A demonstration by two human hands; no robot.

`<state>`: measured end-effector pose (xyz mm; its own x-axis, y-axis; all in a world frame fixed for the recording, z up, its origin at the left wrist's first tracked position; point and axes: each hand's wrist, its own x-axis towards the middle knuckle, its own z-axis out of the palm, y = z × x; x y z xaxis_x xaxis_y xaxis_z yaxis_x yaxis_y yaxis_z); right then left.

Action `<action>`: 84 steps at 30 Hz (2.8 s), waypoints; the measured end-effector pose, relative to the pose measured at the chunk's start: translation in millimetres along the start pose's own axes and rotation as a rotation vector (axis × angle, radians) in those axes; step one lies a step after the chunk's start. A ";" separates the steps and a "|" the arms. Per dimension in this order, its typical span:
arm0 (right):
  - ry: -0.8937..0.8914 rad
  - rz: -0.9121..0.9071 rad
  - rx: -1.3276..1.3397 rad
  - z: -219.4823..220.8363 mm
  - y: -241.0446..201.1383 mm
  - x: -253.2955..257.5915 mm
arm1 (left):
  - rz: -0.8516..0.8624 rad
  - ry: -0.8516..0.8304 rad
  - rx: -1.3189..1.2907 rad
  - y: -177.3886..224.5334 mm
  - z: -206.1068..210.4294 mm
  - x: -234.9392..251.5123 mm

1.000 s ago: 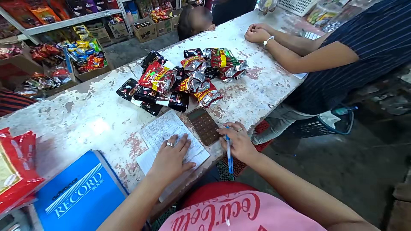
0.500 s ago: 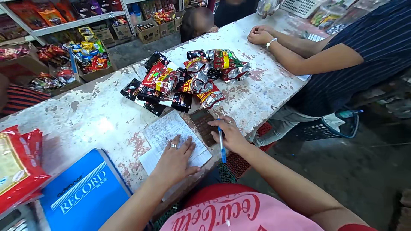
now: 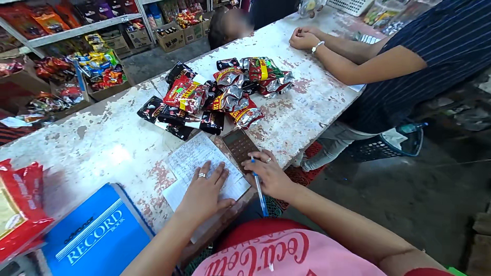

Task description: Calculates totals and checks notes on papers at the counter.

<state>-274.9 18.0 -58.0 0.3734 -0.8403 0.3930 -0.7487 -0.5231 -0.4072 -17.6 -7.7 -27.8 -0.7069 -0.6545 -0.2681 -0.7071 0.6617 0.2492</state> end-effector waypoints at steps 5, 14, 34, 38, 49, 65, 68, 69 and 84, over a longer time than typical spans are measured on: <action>0.058 0.166 0.022 0.6 24.0 23.9 | -0.014 -0.025 -0.008 -0.1 -3.5 -1.4; 0.122 0.041 0.019 0.7 20.0 -18.2 | 0.009 0.004 0.005 -0.1 -7.0 -2.4; 0.122 0.049 0.013 0.1 14.0 -0.8 | -0.013 -0.010 0.015 4.2 -6.5 -4.2; 0.021 0.007 0.016 -4.7 -7.3 -16.9 | 0.007 -0.048 0.010 5.7 -8.6 -2.8; 0.117 0.074 -0.078 -14.0 35.4 -28.3 | 0.042 -0.002 -0.021 5.1 -5.7 -4.0; -0.014 -0.056 0.008 -6.9 8.3 -4.4 | 0.101 0.103 0.004 0.3 -0.2 -2.8; -0.017 -0.020 -0.014 -2.4 4.5 5.1 | 0.116 0.132 0.006 -1.0 2.1 -3.4; 0.013 -0.004 -0.022 -1.7 5.8 8.8 | 0.116 0.127 0.003 -1.1 2.0 -3.5; 0.151 0.054 -0.064 -15.3 25.1 -18.3 | 0.113 0.110 -0.001 -0.1 3.0 -1.3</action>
<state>-308.8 22.3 -62.8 0.2489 -0.8332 0.4938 -0.8007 -0.4639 -0.3791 -16.6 -5.8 -30.3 -0.7791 -0.6121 -0.1352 -0.6231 0.7329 0.2730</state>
